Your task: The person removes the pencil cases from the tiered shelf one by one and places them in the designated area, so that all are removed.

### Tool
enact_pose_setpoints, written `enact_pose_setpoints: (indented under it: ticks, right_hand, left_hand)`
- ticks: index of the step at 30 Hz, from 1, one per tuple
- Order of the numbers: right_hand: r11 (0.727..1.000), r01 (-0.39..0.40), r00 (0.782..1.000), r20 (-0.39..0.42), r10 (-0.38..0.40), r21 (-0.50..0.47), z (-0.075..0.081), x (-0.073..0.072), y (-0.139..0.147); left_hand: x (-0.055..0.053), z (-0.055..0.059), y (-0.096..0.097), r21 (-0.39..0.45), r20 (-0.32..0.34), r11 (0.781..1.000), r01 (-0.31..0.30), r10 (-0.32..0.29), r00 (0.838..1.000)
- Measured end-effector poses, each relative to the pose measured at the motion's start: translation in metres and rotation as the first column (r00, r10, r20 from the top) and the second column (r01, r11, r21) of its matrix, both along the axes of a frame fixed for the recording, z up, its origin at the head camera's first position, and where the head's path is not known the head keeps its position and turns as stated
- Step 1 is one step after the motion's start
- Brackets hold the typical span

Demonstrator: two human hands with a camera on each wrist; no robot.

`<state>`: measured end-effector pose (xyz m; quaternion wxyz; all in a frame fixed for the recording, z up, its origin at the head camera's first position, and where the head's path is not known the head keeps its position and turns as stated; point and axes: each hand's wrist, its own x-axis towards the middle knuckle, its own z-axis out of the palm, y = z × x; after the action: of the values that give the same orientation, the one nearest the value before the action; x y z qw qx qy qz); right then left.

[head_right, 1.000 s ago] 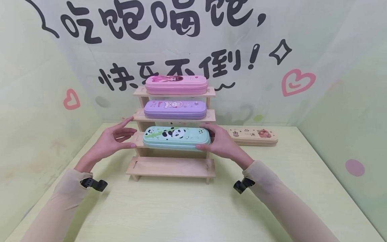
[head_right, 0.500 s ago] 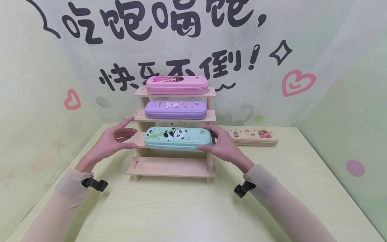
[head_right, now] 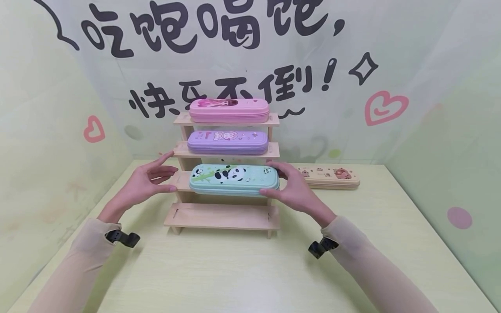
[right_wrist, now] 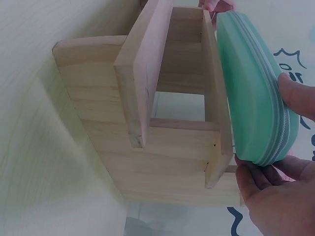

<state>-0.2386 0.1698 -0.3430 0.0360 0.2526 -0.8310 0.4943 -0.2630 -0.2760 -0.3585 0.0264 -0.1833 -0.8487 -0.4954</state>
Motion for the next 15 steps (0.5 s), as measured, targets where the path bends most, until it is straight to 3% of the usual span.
enact_pose_setpoints:
  ticks: [15]
  right_hand:
    - [0.999, 0.011, 0.999, 0.030, -0.010, -0.033, 0.005, 0.013, 0.030]
  left_hand:
    - [0.000, 0.001, 0.000, 0.018, -0.001, 1.000, 0.012, -0.012, 1.000]
